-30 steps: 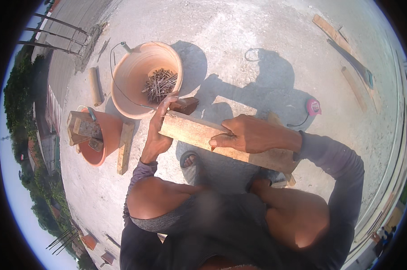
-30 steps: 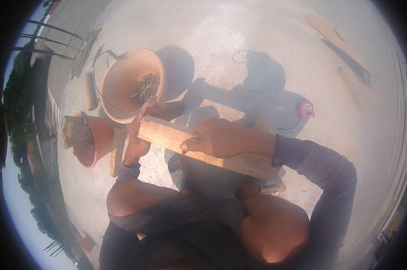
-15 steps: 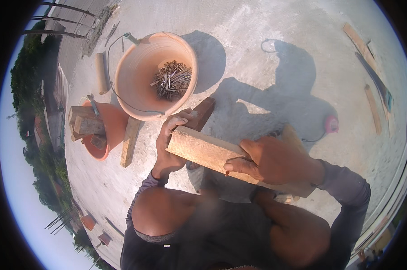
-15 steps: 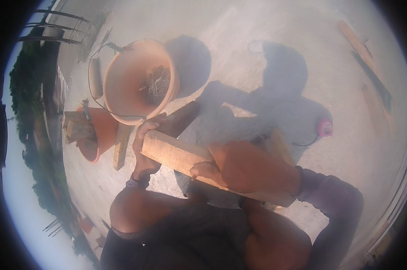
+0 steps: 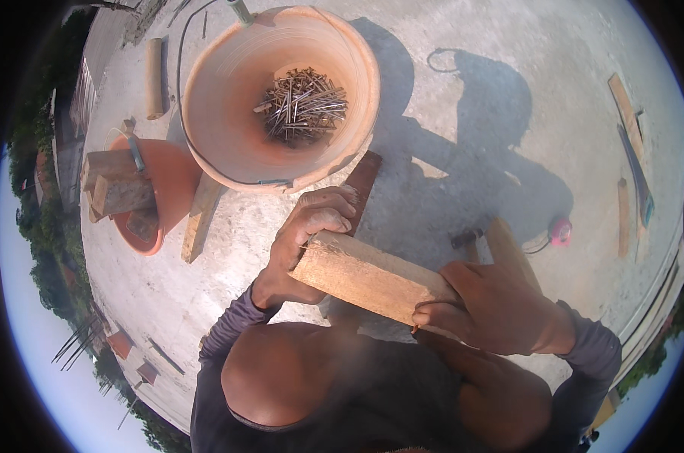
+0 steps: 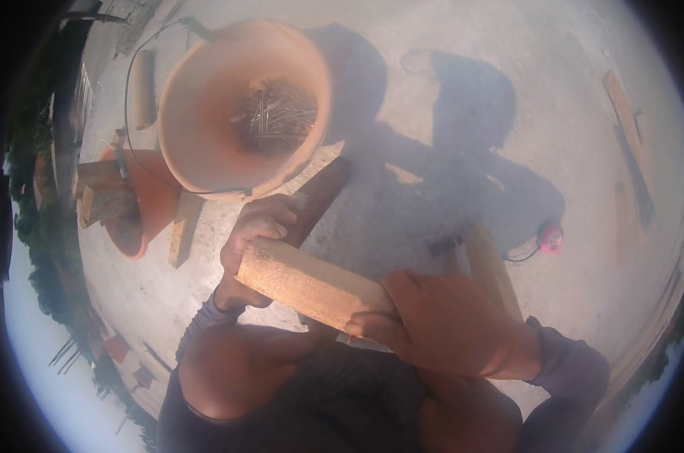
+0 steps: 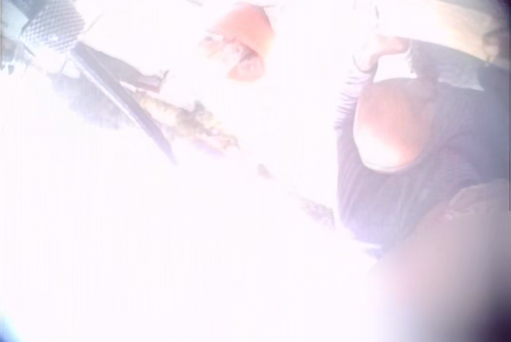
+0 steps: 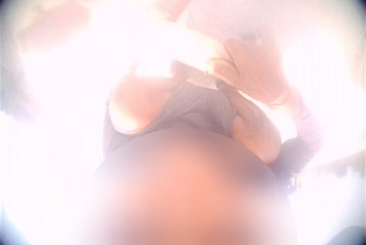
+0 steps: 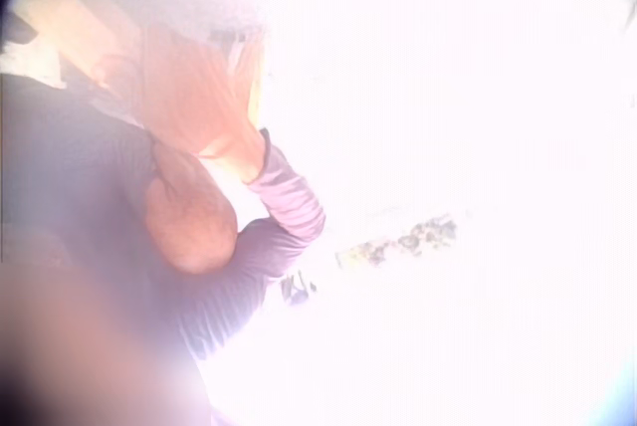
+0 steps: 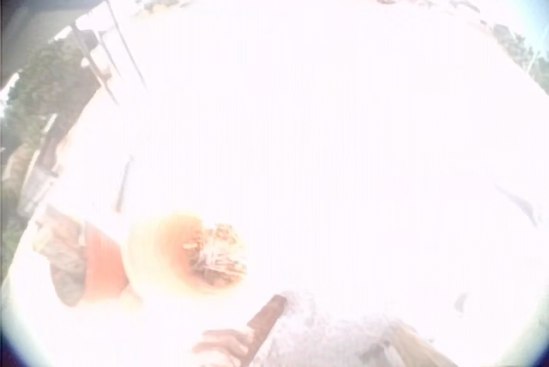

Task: The person measures and marks wooden planks, then hammers nails to join them into a rectangular frame. The person places the assembled frame around a concrete column with protruding rebar.

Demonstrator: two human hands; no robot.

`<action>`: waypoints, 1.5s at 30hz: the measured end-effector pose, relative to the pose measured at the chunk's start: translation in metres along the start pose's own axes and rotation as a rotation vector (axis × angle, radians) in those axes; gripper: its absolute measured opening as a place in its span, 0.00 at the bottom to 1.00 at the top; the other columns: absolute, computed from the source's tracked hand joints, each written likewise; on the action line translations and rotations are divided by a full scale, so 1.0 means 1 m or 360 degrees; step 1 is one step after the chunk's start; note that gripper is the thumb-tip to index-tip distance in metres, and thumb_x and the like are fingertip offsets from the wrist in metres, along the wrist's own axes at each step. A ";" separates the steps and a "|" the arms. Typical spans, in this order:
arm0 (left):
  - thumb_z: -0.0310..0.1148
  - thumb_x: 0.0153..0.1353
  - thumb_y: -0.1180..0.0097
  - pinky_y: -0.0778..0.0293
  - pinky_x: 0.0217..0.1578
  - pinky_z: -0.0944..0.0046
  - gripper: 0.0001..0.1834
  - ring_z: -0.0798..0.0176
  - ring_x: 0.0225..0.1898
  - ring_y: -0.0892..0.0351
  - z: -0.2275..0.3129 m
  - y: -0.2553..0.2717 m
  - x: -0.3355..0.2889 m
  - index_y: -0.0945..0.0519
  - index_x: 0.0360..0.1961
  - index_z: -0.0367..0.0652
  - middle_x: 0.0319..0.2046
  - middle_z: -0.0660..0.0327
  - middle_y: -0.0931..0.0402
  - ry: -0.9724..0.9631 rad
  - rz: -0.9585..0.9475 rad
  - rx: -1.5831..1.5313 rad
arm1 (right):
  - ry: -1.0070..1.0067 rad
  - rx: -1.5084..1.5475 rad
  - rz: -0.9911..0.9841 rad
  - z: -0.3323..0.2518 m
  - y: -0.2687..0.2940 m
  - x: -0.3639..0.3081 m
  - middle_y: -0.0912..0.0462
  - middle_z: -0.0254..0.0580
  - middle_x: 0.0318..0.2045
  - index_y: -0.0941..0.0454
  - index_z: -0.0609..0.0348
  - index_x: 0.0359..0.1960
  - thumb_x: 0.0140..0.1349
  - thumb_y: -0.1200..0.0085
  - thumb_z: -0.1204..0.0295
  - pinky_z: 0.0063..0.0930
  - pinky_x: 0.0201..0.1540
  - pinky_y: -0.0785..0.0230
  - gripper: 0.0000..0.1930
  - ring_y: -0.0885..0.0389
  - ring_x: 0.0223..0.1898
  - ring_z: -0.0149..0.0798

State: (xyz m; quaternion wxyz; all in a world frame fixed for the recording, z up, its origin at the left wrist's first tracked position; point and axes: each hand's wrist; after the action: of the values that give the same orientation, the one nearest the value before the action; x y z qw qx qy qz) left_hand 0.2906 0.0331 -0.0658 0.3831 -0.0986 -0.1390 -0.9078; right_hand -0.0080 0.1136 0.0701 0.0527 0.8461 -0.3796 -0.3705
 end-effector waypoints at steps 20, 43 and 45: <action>0.59 0.64 0.37 0.38 0.69 0.43 0.36 0.39 0.70 0.37 0.054 0.002 0.030 0.28 0.62 0.45 0.62 0.45 0.32 0.0544 -0.0259 -0.0308 | 0.0060 0.0389 -0.0219 0.028 0.012 -0.006 0.15 0.56 0.36 0.20 0.66 0.46 0.75 0.53 0.44 0.47 0.44 0.25 0.30 0.15 0.39 0.57; 0.54 0.65 0.36 0.40 0.70 0.40 0.28 0.41 0.69 0.31 0.069 0.000 0.046 0.18 0.51 0.39 0.54 0.48 0.21 0.0777 -0.0086 -0.0049 | -0.1405 -0.0447 0.2313 0.371 -0.121 -0.068 0.35 0.61 0.70 0.33 0.52 0.71 0.60 0.29 0.56 0.55 0.66 0.34 0.39 0.34 0.69 0.63; 0.54 0.62 0.32 0.36 0.67 0.43 0.28 0.43 0.65 0.27 0.072 0.002 0.047 0.16 0.48 0.39 0.50 0.49 0.19 0.0857 -0.0067 -0.0057 | -0.1231 -0.0562 0.2134 0.377 -0.113 -0.076 0.36 0.62 0.70 0.35 0.52 0.73 0.59 0.28 0.55 0.55 0.67 0.34 0.42 0.34 0.69 0.65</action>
State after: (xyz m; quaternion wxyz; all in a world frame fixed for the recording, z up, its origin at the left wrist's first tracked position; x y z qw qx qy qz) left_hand 0.2647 0.0238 0.0155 0.3856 0.1425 -0.0180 -0.9114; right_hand -0.2240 0.3176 -0.1983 0.2624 0.2275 -0.7351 -0.5822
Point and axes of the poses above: each hand's wrist, its own x-axis towards the middle knuckle, its own y-axis out of the back of the hand, z = x × y
